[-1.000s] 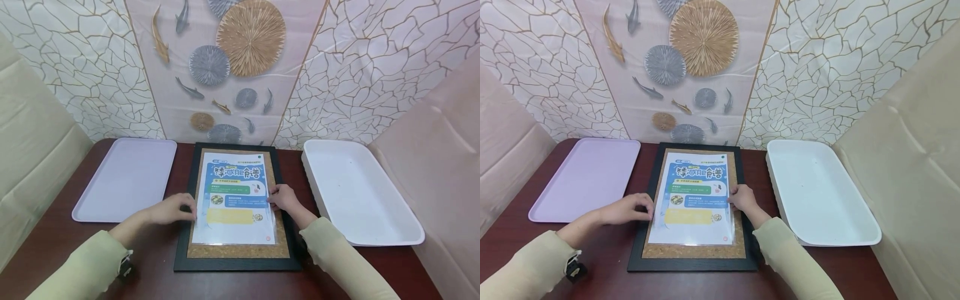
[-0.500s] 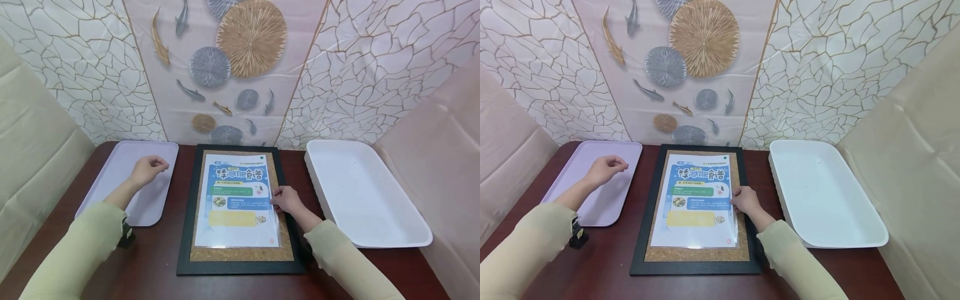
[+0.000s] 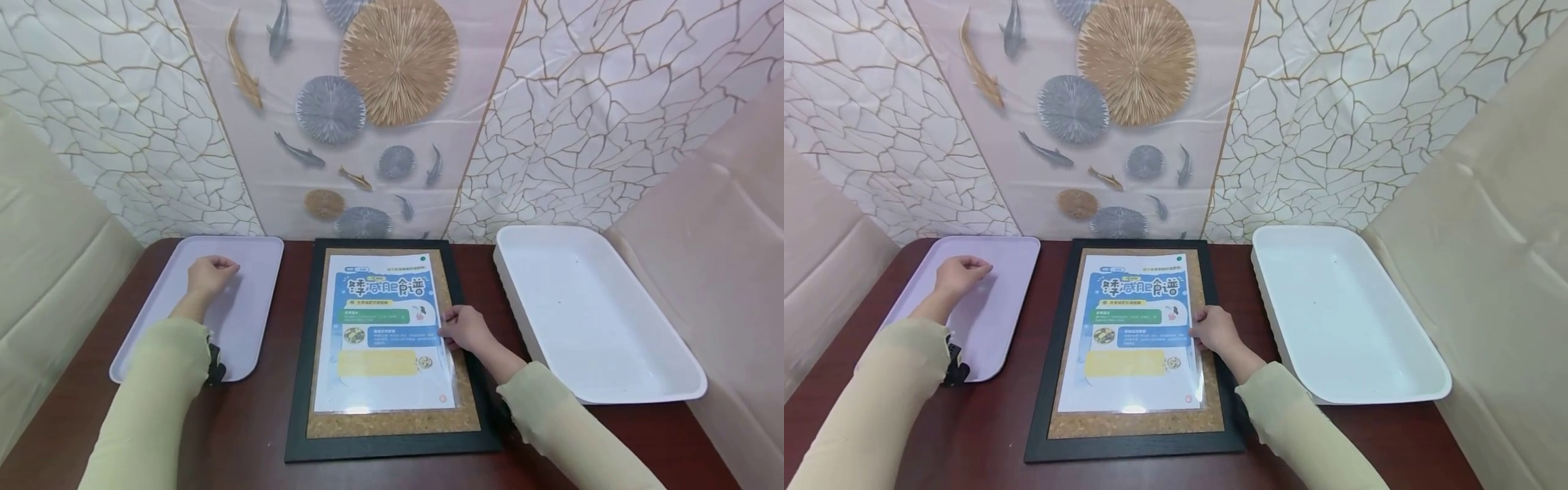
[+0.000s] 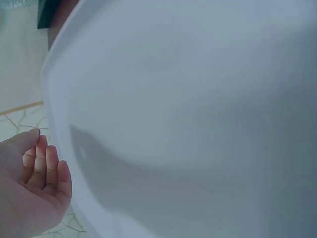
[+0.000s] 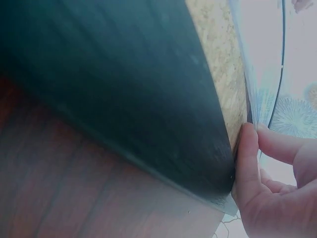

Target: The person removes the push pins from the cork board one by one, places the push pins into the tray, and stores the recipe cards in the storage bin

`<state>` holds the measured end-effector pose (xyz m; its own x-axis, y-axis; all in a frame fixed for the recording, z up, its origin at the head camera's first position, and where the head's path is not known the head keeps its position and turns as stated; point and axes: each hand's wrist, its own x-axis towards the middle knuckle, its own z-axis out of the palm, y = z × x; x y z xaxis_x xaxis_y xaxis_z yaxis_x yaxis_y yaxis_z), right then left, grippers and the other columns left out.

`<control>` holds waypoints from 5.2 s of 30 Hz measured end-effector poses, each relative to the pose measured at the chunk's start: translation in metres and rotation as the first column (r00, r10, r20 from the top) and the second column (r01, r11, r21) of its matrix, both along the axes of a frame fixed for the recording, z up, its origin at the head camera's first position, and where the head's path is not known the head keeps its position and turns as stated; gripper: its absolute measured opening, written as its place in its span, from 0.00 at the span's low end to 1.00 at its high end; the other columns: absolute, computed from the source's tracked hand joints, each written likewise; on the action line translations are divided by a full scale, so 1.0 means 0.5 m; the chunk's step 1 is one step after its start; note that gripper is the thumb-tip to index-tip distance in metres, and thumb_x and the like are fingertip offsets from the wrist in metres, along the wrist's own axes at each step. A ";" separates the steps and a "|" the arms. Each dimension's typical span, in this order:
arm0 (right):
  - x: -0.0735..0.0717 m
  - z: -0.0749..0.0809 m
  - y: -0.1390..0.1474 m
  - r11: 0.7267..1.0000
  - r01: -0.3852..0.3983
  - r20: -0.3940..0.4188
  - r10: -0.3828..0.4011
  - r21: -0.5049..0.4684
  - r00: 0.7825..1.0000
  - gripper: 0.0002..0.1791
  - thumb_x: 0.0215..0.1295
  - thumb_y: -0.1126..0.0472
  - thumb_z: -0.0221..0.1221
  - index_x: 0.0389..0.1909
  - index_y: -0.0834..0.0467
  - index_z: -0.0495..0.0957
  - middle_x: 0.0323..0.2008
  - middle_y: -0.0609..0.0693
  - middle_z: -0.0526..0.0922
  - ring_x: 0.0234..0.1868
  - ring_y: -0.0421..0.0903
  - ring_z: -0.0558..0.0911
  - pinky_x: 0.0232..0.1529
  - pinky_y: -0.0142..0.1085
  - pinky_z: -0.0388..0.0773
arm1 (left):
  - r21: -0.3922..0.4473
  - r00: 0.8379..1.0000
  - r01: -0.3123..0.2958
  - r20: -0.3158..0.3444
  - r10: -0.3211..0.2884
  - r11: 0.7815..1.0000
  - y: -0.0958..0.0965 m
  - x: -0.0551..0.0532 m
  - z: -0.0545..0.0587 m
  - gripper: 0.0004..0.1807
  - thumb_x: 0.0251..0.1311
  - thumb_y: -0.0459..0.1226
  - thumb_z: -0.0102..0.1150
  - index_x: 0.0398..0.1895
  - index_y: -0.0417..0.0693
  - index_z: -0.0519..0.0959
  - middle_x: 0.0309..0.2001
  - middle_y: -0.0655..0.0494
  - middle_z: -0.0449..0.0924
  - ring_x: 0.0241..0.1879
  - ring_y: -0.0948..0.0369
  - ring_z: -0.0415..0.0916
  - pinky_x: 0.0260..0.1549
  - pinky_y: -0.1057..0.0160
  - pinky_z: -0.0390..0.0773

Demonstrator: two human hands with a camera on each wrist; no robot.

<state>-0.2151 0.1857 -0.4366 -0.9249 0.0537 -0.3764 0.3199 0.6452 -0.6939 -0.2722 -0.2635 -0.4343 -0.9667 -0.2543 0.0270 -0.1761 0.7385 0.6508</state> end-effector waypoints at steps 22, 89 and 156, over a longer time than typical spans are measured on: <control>-0.001 0.000 -0.002 1.000 -0.013 -0.005 0.013 0.006 1.000 0.14 0.59 0.68 0.61 0.44 0.67 0.72 0.31 0.59 0.78 0.26 0.44 0.81 0.27 0.33 0.80 | 0.004 0.991 -0.077 0.105 0.077 0.997 0.008 -0.013 -0.030 0.15 0.58 0.35 0.49 0.40 0.31 0.78 0.46 0.34 0.78 0.47 0.42 0.72 0.53 0.49 0.67; -0.023 0.012 -0.002 0.999 -0.046 0.063 0.047 -0.015 0.997 0.13 0.58 0.68 0.61 0.42 0.66 0.71 0.32 0.60 0.79 0.26 0.44 0.81 0.27 0.33 0.81 | -0.032 0.485 0.867 0.283 -0.828 0.497 0.608 0.216 -0.003 0.08 0.54 0.40 0.64 0.20 0.51 0.82 0.18 0.65 0.78 0.19 0.72 0.69 0.20 0.75 0.67; -0.015 0.006 0.003 0.999 -0.053 0.057 0.052 0.010 0.997 0.14 0.59 0.66 0.61 0.44 0.66 0.70 0.35 0.61 0.79 0.30 0.47 0.82 0.30 0.34 0.81 | 0.121 0.923 0.361 0.093 -0.372 0.925 0.139 0.055 0.021 0.13 0.60 0.38 0.56 0.35 0.33 0.79 0.30 0.45 0.80 0.28 0.62 0.69 0.28 0.67 0.69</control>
<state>-0.2223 0.1873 -0.4338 -0.9036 0.0104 -0.4282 0.3242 0.6698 -0.6680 -0.2445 -0.1941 -0.4236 -0.9880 0.1227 -0.0944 0.0183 0.6979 0.7159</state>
